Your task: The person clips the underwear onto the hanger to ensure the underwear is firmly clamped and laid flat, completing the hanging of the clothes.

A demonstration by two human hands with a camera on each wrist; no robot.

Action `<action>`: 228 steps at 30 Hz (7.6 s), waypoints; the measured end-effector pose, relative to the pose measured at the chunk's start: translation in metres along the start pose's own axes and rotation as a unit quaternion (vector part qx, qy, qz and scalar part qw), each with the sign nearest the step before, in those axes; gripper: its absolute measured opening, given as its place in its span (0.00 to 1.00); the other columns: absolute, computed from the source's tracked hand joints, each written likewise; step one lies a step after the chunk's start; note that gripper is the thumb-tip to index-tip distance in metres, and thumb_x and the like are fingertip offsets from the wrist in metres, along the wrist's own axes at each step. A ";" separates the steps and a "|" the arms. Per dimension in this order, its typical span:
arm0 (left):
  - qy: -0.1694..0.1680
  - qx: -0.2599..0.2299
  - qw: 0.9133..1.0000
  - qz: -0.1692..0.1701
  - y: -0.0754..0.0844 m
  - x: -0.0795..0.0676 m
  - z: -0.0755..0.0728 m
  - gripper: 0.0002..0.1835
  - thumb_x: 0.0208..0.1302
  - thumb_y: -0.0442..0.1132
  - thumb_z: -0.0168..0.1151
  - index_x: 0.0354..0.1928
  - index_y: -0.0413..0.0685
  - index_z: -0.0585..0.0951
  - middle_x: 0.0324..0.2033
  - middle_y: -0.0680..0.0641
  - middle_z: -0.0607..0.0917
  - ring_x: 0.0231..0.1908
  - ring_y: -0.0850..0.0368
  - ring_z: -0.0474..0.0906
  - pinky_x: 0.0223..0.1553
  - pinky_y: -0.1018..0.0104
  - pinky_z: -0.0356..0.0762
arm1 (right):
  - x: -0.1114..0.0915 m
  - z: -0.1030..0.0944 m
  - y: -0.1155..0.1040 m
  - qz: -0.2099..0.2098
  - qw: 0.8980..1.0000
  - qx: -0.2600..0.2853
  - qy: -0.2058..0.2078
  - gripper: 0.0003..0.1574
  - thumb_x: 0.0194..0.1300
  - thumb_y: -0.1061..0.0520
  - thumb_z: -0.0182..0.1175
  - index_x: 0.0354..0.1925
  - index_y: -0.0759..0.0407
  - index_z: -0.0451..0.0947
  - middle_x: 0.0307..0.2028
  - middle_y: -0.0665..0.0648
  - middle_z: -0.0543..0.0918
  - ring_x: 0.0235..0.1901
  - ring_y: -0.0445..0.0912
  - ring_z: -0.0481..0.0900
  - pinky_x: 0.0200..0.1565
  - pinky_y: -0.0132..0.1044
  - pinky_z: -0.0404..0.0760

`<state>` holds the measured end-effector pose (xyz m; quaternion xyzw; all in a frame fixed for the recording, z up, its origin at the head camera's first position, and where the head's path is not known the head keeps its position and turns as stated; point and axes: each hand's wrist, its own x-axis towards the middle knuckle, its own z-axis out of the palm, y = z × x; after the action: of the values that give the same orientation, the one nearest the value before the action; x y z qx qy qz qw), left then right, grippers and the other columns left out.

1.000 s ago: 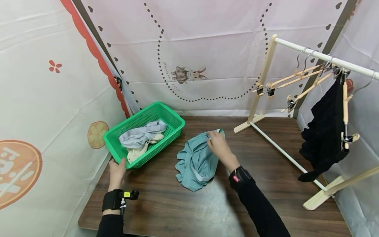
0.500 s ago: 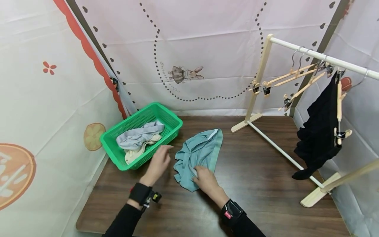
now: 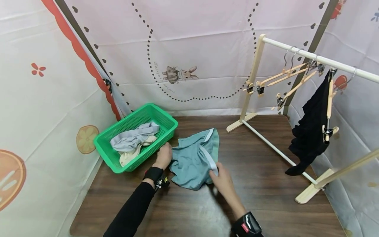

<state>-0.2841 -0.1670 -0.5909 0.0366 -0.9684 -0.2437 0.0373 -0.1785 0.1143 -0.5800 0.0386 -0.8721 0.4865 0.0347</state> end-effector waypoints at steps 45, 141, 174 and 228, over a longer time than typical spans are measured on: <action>-0.026 -0.245 0.969 -0.021 0.005 -0.095 -0.007 0.15 0.74 0.29 0.51 0.60 0.36 0.70 0.29 0.44 0.74 0.25 0.56 0.66 0.29 0.64 0.67 | 0.086 0.012 0.018 -0.071 0.983 -0.165 -0.042 0.21 0.66 0.68 0.61 0.57 0.65 0.81 0.56 0.71 0.78 0.52 0.64 0.75 0.52 0.56 0.76; -0.292 0.165 0.934 0.119 0.020 -0.031 0.000 0.66 0.51 0.73 0.71 0.82 0.57 0.46 0.81 0.40 0.37 0.78 0.34 0.30 0.77 0.39 0.39 | 0.050 0.016 0.012 -0.089 0.921 -0.288 -0.246 0.45 0.71 0.49 0.66 0.75 0.68 0.61 0.75 0.79 0.50 0.76 0.70 0.48 0.73 0.60 0.57; -0.255 0.101 0.931 0.243 0.021 -0.059 -0.010 0.51 0.60 0.68 0.67 0.80 0.56 0.58 0.80 0.39 0.47 0.78 0.31 0.37 0.74 0.32 0.41 | -0.016 -0.081 0.049 -0.064 0.967 -0.192 -0.154 0.31 0.72 0.59 0.61 0.67 0.72 0.69 0.67 0.78 0.68 0.66 0.70 0.68 0.64 0.65 0.69; -0.120 -0.285 0.898 0.314 0.351 -0.015 -0.057 0.34 0.74 0.51 0.61 0.74 0.46 0.64 0.66 0.47 0.77 0.61 0.61 0.77 0.57 0.78 0.74 | -0.029 -0.313 0.063 0.199 0.882 -0.182 0.385 0.25 0.76 0.57 0.43 0.54 0.78 0.73 0.42 0.82 0.77 0.42 0.79 0.76 0.21 0.48 0.68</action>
<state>-0.2824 0.1162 -0.3749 -0.3112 -0.8158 -0.4875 0.0045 -0.1493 0.4144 -0.4720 -0.3336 -0.8526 0.2920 0.2767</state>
